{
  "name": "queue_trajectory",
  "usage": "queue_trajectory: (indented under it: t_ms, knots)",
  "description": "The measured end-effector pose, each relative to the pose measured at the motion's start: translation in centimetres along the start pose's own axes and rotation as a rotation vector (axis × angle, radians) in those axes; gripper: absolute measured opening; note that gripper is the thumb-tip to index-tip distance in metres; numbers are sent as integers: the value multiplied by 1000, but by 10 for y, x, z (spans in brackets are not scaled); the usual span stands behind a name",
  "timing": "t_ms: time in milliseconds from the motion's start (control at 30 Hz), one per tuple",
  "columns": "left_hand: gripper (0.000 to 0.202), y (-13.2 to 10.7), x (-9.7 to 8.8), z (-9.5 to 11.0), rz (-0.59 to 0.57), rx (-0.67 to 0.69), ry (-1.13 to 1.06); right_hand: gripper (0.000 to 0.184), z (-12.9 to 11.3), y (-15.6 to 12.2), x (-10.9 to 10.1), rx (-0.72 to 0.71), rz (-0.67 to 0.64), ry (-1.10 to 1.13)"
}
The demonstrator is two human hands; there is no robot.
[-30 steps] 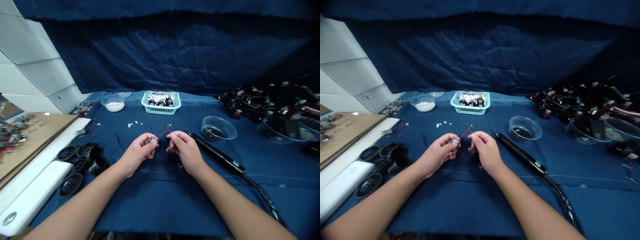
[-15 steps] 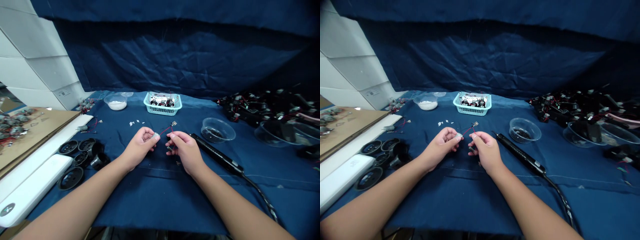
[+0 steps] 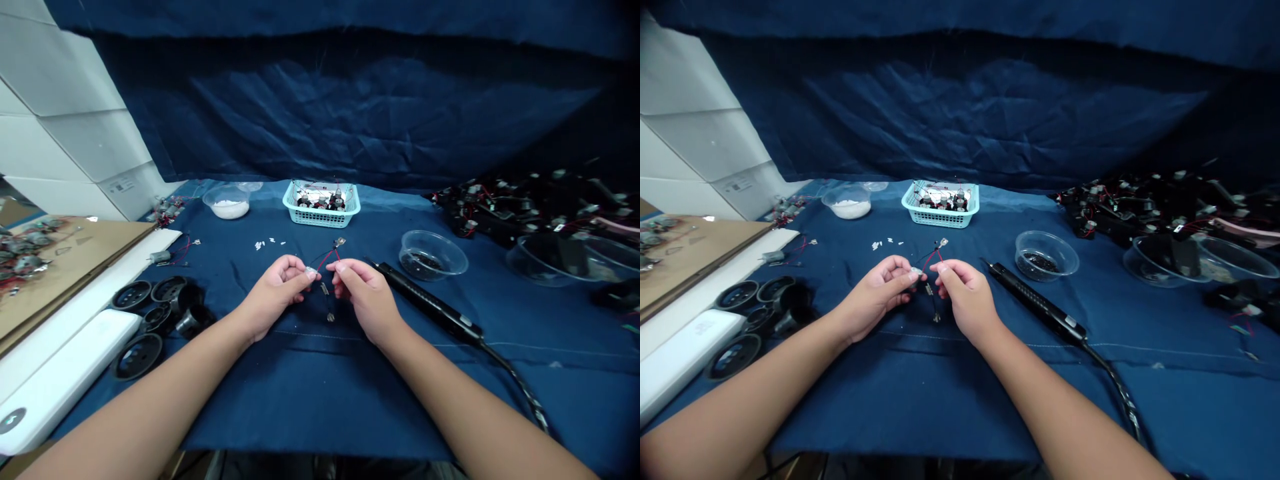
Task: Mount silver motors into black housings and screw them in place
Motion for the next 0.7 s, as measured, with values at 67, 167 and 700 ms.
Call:
queue_trajectory:
  t_ms: [67, 167, 700]
  knots:
    - [41, 1, -1, 1, -6, 31, 47, 33, -4, -1, -2, -24, 25, -37]
    - [39, 3, -4, 2, 28, 54, 86, 29, -7, -3, -5, -32, 66, -74]
    - [43, 5, -13, 19, 93, 34, -450, 37, 6, -5, 3, 175, -54, 122]
Point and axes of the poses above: each hand's wrist, its own y-axis towards the middle knuckle, its own x-axis out of the palm, z = x × y, the point moved 5 cm from there along y, towards the middle knuckle, and after that the axes turned 6 degrees about x, right-handed, at the moved point
